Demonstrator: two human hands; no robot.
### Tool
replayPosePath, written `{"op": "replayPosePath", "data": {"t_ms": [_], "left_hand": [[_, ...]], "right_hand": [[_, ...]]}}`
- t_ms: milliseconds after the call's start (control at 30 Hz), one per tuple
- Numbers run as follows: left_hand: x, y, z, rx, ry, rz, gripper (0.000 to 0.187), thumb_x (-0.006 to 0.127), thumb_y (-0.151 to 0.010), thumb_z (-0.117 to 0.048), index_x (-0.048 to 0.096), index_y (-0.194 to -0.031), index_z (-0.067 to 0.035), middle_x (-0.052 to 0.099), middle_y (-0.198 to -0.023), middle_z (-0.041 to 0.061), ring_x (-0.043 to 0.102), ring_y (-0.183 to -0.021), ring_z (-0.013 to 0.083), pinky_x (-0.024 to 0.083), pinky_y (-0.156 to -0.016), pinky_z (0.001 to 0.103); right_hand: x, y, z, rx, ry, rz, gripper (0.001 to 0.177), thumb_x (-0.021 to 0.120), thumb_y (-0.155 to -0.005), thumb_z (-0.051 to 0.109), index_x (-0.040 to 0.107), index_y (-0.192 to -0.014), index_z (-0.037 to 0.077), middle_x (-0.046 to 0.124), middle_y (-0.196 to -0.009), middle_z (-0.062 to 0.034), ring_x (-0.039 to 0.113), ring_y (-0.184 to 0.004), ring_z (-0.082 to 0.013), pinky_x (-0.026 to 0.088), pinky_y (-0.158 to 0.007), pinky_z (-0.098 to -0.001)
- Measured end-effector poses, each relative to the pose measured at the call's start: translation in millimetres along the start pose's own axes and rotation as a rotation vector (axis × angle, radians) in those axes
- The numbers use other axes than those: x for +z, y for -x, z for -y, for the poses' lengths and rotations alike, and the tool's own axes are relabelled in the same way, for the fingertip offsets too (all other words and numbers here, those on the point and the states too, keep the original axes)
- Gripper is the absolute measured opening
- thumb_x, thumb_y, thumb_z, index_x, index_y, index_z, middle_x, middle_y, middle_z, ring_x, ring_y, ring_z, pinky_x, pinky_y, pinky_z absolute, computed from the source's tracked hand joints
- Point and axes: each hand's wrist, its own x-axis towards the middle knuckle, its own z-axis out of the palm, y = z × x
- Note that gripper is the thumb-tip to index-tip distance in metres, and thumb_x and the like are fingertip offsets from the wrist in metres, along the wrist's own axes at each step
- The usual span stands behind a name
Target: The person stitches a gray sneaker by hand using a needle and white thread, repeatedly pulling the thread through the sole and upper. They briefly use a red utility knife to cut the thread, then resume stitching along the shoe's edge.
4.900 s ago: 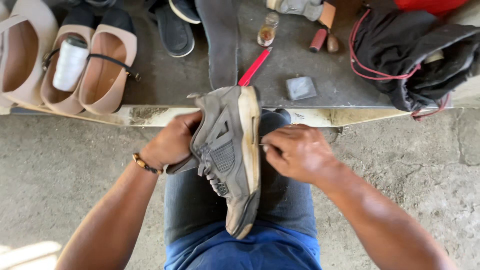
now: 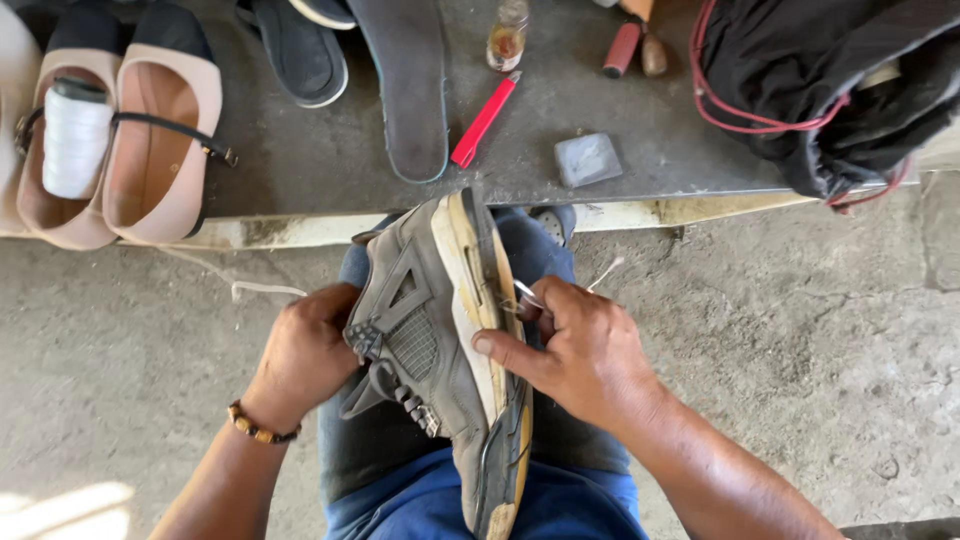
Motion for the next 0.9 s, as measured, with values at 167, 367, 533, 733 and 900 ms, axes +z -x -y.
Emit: {"op": "replayPosePath", "data": {"t_ms": [167,367,533,733,900], "left_hand": [[-14.8,3.1,60.0,-0.279,-0.041,-0.117,0.059,0.088,-0.094,-0.064,0.062,-0.071,-0.016,0.063,-0.065,-0.003,0.054,-0.065,0.0129,0.04,-0.061,0.036],[-28.4,10.1,67.0,-0.368,0.028,-0.161,0.052,0.092,-0.092,-0.059,0.071,-0.078,-0.013,0.068,-0.073,-0.002,0.058,-0.075,0.0121,0.044,-0.068,0.038],[-9.1,-3.0,41.8,-0.005,1.227,0.135,0.061,0.094,-0.094,-0.042,0.071,-0.135,-0.004,0.081,-0.123,0.01,0.079,-0.107,0.0224,0.061,-0.098,0.035],[43.2,3.9,6.7,0.201,1.127,0.693,0.119,0.098,-0.087,-0.028,0.021,-0.176,-0.008,0.071,-0.113,0.012,0.064,-0.098,0.0218,0.053,-0.086,0.036],[43.4,1.9,-16.0,0.23,0.981,0.419,0.091,0.098,-0.088,-0.021,0.054,-0.165,-0.003,0.067,-0.164,0.011,0.061,-0.151,0.0239,0.048,-0.135,0.047]], "right_hand": [[-0.4,0.3,-1.9,-0.055,-0.065,0.059,0.052,0.086,-0.09,0.067,0.062,-0.087,0.021,0.075,-0.077,0.005,0.074,-0.071,-0.0268,0.055,-0.072,-0.0467],[-5.3,1.8,-7.5,-0.226,-0.245,0.029,0.042,0.087,-0.097,0.055,0.071,-0.099,0.017,0.069,-0.07,0.0034,0.062,-0.055,-0.0124,0.05,-0.053,-0.0358],[-25.7,0.1,-64.3,0.051,-0.799,-0.057,0.016,0.078,-0.103,0.018,0.062,-0.105,0.014,0.077,-0.106,-0.0078,0.065,-0.056,-0.014,0.052,-0.049,-0.0296],[-62.0,30.3,-73.7,0.056,-0.799,0.025,0.034,0.054,-0.115,0.011,0.068,-0.142,-0.004,0.086,-0.098,-0.0176,0.082,-0.078,-0.0231,0.061,-0.059,-0.0322],[-57.3,40.2,-50.0,0.038,-0.616,0.282,0.051,0.057,-0.108,0.021,0.083,-0.15,0.008,0.092,-0.096,-0.0083,0.073,-0.065,-0.0145,0.063,-0.059,-0.0286]]}}
